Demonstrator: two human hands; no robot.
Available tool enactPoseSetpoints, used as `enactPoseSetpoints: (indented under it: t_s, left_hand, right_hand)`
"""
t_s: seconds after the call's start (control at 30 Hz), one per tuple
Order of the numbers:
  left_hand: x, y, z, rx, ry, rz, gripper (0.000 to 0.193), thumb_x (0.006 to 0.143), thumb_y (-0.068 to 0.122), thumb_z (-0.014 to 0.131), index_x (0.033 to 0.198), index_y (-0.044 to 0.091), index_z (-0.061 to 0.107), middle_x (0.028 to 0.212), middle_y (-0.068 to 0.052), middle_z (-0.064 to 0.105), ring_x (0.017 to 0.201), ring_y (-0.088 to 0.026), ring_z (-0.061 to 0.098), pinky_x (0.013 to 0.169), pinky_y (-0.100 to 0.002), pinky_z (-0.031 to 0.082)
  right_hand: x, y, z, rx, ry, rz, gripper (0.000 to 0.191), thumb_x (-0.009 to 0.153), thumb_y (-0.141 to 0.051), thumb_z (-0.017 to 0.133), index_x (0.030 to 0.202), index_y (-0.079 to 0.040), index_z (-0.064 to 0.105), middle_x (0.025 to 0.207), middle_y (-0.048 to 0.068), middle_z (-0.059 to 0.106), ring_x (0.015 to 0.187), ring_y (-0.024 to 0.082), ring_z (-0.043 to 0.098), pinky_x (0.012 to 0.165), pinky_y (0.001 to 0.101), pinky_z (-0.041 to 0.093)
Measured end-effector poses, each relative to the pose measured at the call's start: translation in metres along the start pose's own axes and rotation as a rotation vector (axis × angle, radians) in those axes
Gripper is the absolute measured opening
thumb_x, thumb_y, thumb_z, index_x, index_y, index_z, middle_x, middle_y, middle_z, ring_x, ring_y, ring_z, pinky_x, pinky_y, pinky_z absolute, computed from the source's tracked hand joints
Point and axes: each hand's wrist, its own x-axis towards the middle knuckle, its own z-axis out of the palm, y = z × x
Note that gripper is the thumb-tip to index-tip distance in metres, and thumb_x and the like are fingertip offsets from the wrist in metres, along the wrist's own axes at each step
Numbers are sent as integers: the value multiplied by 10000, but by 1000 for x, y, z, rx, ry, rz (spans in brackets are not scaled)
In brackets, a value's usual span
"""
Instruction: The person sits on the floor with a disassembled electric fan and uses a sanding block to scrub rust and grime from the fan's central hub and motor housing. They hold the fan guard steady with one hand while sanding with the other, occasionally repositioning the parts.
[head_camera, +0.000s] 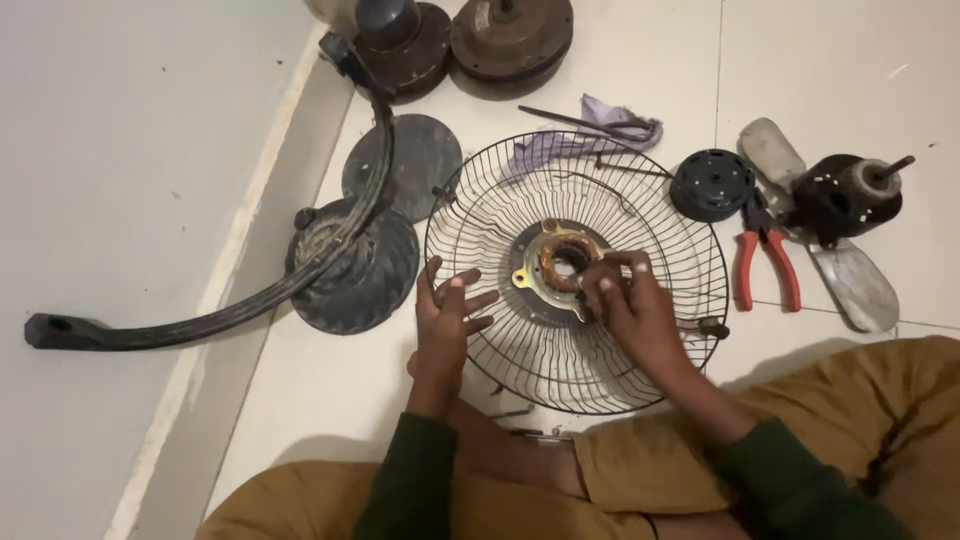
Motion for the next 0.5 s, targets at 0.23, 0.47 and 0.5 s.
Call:
enactPoseSetpoints:
  t_s: [0.23, 0.47, 0.5]
  left_hand:
    - [3, -2, -2, -15, -33, 43, 639, 1007, 273, 458, 1570, 89, 220, 1353, -187, 636, 1041, -282, 730, 795, -374, 588]
    - [7, 0, -4, -16, -41, 47, 628, 1010, 246, 470, 1570, 92, 231, 1356, -195, 638, 1048, -275, 729, 824, -371, 589]
    - [8, 0, -4, -27, -38, 47, 630, 1009, 241, 472, 1571, 95, 229, 1358, -194, 638, 1049, -274, 728, 824, -370, 586]
  right_hand:
    - [4, 18, 5, 207, -8, 57, 172, 1096, -118, 481, 1172, 21, 548, 906, 97, 715, 758, 118, 633, 646, 295, 536]
    - [11, 33, 14, 443, -21, 134, 272, 1064, -188, 534, 1284, -31, 512, 913, 91, 677, 738, 104, 617, 640, 280, 539]
    - [12, 33, 13, 464, -64, 118, 260, 1092, -203, 536, 1275, -20, 516, 915, 99, 656, 739, 109, 613, 643, 281, 548]
